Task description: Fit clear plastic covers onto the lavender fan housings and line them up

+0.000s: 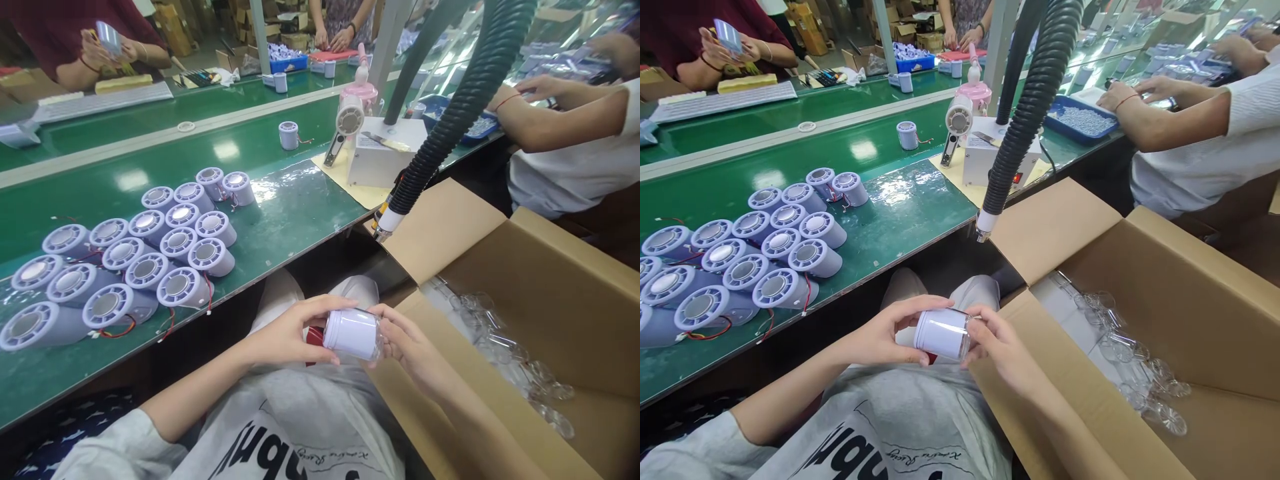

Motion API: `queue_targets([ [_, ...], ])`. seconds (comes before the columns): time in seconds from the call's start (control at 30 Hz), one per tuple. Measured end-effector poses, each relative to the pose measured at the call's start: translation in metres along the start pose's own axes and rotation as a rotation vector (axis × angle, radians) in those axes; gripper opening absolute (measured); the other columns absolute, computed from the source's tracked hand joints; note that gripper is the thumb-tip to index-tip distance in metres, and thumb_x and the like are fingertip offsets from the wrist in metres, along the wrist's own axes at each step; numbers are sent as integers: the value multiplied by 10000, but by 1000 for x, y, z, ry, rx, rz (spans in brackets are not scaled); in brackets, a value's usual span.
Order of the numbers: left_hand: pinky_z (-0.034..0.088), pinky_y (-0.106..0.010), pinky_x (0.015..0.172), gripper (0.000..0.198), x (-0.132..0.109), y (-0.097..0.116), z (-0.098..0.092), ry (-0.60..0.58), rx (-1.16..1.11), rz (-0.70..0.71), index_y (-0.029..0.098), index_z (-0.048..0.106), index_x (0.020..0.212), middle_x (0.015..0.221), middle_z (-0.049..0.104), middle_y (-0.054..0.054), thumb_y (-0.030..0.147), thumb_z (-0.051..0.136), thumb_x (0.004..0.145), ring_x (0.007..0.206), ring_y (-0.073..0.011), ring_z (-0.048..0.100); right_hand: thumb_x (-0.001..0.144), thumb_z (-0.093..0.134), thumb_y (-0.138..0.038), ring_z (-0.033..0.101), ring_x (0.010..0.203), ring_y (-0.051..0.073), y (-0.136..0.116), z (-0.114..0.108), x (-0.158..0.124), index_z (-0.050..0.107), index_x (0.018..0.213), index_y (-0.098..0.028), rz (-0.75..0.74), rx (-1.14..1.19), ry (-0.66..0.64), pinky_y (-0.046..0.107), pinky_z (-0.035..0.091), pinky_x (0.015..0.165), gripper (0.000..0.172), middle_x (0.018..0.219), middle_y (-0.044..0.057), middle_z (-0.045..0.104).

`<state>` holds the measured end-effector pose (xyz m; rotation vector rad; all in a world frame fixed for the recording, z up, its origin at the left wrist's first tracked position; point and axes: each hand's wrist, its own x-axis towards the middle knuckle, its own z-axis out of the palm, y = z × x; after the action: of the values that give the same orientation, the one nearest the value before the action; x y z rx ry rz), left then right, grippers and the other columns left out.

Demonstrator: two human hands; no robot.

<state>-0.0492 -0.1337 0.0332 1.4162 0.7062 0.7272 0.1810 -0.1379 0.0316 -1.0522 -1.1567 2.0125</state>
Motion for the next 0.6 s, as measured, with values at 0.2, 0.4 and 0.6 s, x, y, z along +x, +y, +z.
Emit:
queue_targets([
  [0.2, 457, -414, 1038, 735, -1, -2, 0, -6, 15, 28, 308, 526, 1346, 1385, 529, -90, 192, 819, 682, 1274, -271, 510, 817, 540, -716, 578, 430, 113, -1, 11, 2, 564, 845, -164, 133, 42, 35, 180, 471, 423, 554, 540, 1, 631],
  [0.4, 406, -464, 1087, 721, -1, -5, 0, 4, 69, 102, 310, 536, 1337, 1437, 505, -86, 226, 825, 682, 1366, -296, 419, 852, 428, -742, 549, 356, 79, 1, 12, 3, 627, 764, -110, 324, 129, 23, 117, 400, 328, 669, 520, 55, 642],
  [0.6, 496, -387, 972, 652, -4, 3, 5, 47, 133, 51, 288, 551, 1307, 1325, 555, -93, 256, 805, 708, 1247, -277, 511, 921, 253, -719, 508, 331, 55, 4, 11, 2, 613, 645, -108, 404, 119, -41, 96, 290, 276, 761, 498, 44, 589],
])
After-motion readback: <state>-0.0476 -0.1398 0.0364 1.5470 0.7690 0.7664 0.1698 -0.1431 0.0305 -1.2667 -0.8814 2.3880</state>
